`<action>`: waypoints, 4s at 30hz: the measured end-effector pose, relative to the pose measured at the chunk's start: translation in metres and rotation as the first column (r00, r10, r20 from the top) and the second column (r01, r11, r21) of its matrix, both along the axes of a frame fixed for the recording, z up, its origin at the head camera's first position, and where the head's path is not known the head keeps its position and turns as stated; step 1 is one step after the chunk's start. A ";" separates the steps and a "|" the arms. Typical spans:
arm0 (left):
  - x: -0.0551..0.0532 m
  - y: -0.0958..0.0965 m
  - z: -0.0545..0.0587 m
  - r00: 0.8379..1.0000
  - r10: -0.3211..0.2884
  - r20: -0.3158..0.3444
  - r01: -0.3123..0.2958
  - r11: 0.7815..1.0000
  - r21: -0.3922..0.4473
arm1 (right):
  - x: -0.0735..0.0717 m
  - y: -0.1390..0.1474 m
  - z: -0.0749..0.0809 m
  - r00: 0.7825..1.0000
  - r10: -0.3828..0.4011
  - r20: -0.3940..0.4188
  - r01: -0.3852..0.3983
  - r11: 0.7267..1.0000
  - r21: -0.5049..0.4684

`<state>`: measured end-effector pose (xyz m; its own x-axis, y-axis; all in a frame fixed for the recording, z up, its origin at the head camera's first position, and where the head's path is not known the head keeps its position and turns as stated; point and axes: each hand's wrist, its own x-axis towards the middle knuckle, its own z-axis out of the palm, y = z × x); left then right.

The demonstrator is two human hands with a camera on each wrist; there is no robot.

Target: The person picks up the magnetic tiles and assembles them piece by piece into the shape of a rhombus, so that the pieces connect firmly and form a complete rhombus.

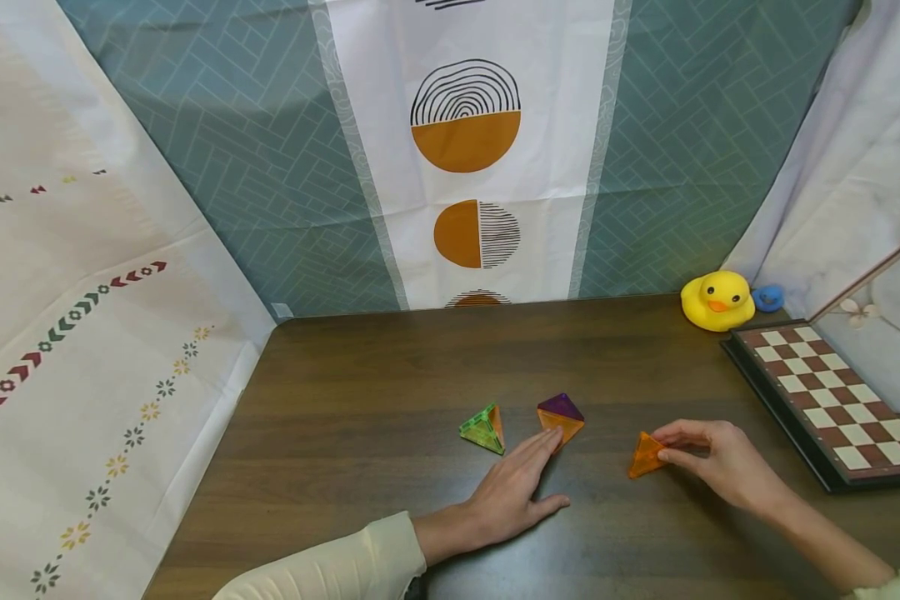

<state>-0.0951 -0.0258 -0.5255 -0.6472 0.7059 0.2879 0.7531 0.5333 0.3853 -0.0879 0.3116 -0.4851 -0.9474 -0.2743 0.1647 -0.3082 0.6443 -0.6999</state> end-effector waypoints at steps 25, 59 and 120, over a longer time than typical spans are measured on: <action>-0.002 0.000 0.000 1.000 0.000 0.004 0.000 1.000 -0.010 | -0.019 -0.030 0.002 0.985 0.167 0.044 -0.160 0.977 -0.144; 0.000 0.000 0.001 1.000 -0.001 0.027 0.001 1.000 -0.012 | -0.049 -0.066 -0.018 0.977 0.180 -0.117 -0.192 0.977 -0.097; -0.017 0.022 0.017 0.984 0.156 0.090 -0.170 0.967 0.188 | -0.062 -0.075 -0.007 0.918 0.396 0.027 -0.386 0.907 -0.168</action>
